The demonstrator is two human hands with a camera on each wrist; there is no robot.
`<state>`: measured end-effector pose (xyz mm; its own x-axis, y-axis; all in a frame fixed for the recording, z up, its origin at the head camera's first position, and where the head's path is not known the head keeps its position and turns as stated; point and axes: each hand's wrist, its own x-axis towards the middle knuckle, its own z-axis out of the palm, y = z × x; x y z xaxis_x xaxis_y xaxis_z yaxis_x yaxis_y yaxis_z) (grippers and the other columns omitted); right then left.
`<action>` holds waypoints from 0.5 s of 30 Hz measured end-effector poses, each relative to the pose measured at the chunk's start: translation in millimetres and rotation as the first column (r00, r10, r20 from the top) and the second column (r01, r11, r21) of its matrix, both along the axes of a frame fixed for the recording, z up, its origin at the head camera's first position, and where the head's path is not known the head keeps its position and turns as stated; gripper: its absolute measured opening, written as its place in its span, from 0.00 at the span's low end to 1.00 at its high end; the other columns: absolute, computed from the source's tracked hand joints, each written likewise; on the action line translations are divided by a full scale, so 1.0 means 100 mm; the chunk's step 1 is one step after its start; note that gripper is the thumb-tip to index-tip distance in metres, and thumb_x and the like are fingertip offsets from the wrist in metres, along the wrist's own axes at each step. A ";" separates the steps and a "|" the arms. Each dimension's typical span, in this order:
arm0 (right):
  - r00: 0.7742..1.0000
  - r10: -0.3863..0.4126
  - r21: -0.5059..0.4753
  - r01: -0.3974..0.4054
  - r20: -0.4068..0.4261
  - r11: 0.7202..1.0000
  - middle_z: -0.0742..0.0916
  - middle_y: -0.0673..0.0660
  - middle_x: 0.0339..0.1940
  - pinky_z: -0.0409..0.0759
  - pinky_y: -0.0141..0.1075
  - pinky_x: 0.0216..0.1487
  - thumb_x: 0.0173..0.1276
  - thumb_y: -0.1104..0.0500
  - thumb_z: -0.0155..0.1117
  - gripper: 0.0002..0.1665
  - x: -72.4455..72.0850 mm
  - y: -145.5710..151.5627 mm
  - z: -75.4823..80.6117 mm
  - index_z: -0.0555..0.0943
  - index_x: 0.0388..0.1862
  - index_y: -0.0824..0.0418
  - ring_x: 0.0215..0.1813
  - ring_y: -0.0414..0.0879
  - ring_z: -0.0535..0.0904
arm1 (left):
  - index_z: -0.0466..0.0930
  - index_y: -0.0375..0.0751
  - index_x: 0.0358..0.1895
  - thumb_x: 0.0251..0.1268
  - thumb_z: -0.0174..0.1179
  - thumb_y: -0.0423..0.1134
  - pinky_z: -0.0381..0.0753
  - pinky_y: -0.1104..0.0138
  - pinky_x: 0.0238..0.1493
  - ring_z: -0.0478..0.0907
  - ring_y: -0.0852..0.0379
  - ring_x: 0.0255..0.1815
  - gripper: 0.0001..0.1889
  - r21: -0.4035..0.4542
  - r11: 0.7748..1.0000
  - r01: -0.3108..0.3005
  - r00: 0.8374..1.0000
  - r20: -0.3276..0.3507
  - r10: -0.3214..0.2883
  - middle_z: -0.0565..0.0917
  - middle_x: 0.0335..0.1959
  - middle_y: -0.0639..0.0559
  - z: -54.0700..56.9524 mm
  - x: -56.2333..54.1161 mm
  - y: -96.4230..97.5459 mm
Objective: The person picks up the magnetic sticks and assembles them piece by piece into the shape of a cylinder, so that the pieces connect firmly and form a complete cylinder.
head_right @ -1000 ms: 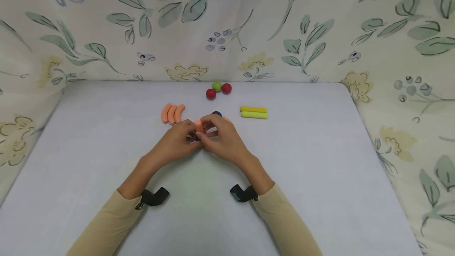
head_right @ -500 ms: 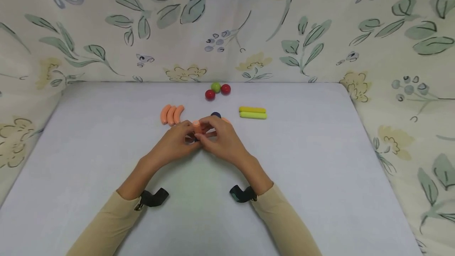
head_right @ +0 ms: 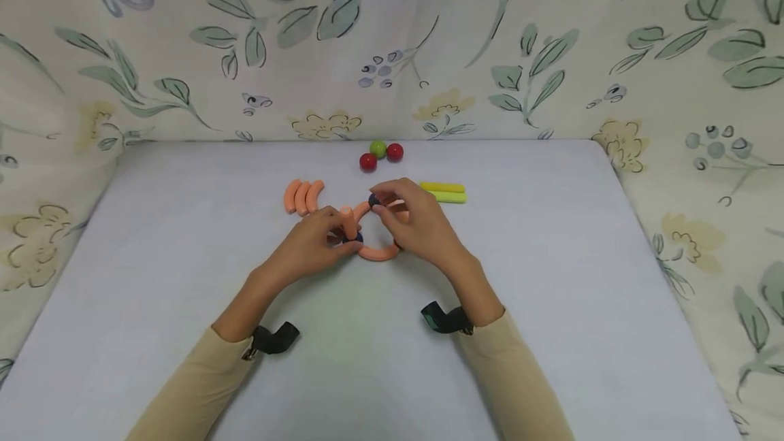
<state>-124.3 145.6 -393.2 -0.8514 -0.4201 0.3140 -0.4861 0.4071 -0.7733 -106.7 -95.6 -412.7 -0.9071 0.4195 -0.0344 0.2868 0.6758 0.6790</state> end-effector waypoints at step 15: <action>0.983 -0.182 0.285 0.182 -0.027 0.941 0.86 0.64 0.59 0.85 0.56 0.64 0.75 0.62 0.69 0.18 -0.23 0.40 0.07 0.84 0.61 0.65 0.60 0.60 0.85 | 0.87 0.49 0.40 0.68 0.73 0.46 0.82 0.61 0.51 0.79 0.56 0.45 0.07 -0.015 1.000 -0.015 1.000 0.007 0.015 0.82 0.44 0.50 -0.03 0.00 0.01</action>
